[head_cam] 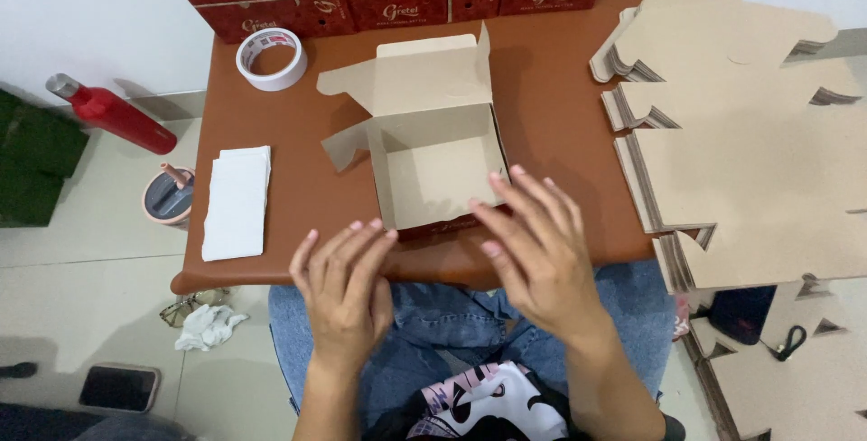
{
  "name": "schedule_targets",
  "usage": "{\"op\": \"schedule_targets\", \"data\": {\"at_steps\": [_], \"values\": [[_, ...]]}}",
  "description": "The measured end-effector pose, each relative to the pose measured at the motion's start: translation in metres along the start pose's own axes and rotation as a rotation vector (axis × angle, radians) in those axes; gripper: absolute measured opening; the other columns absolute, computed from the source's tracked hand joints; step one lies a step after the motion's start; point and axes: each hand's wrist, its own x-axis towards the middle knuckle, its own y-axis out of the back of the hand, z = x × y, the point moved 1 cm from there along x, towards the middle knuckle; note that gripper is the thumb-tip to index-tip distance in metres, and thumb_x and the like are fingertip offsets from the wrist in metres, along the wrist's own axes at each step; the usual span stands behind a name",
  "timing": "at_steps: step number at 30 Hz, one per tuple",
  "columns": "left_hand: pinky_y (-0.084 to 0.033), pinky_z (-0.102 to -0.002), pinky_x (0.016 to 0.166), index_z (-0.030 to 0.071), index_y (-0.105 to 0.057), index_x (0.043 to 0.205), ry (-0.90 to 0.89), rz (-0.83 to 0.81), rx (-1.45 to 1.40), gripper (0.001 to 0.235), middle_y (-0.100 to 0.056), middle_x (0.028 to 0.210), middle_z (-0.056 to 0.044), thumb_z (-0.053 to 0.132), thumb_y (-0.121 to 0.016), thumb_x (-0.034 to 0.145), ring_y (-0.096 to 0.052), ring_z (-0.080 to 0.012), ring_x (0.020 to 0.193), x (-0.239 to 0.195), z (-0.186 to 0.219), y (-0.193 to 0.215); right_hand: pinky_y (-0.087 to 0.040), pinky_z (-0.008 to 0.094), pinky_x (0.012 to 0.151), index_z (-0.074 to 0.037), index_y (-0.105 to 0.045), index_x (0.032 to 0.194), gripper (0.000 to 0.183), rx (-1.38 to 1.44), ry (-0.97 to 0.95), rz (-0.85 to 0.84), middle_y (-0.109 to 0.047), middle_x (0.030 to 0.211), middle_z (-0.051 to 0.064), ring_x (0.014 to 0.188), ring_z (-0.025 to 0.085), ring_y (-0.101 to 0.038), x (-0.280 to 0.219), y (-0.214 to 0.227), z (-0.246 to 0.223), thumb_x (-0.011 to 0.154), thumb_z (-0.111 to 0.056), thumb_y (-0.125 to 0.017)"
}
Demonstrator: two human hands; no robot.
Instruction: Assembling a cardboard gift box by folding pre-scored lines and tucking tabs.
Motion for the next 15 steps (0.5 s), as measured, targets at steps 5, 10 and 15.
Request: {"op": "schedule_targets", "data": {"at_steps": [5, 10, 15], "values": [[-0.027, -0.051, 0.124, 0.016, -0.065, 0.129, 0.029, -0.084, 0.082, 0.054, -0.058, 0.138, -0.006, -0.009, -0.06, 0.082, -0.053, -0.0221, 0.13, 0.011, -0.002, 0.001, -0.013, 0.061, 0.126, -0.022, -0.074, 0.11, 0.032, -0.016, 0.027, -0.095, -0.053, 0.15, 0.004, 0.146, 0.029, -0.038, 0.003, -0.002, 0.003, 0.083, -0.004, -0.067], [-0.029, -0.051, 0.124, 0.016, -0.063, 0.132, 0.032, -0.056, 0.064, 0.053, -0.059, 0.135, -0.006, -0.01, -0.057, 0.086, -0.054, -0.022, 0.129, 0.013, -0.009, 0.002, -0.016, 0.057, 0.128, -0.016, -0.074, 0.101, 0.031, -0.144, -0.099, 0.056, -0.072, 0.128, 0.0, 0.137, 0.023, -0.053, 0.004, 0.01, 0.02, 0.082, 0.006, -0.063], [-0.033, -0.052, 0.122, 0.012, -0.064, 0.129, 0.096, -0.027, 0.09, 0.061, -0.057, 0.135, -0.007, -0.017, -0.055, 0.077, -0.052, -0.0239, 0.13, 0.021, -0.018, 0.011, -0.014, 0.054, 0.128, -0.02, -0.07, 0.123, 0.045, -0.048, 0.038, -0.055, -0.069, 0.133, -0.003, 0.14, 0.022, -0.049, 0.007, -0.005, 0.015, 0.085, 0.003, -0.061]]}}
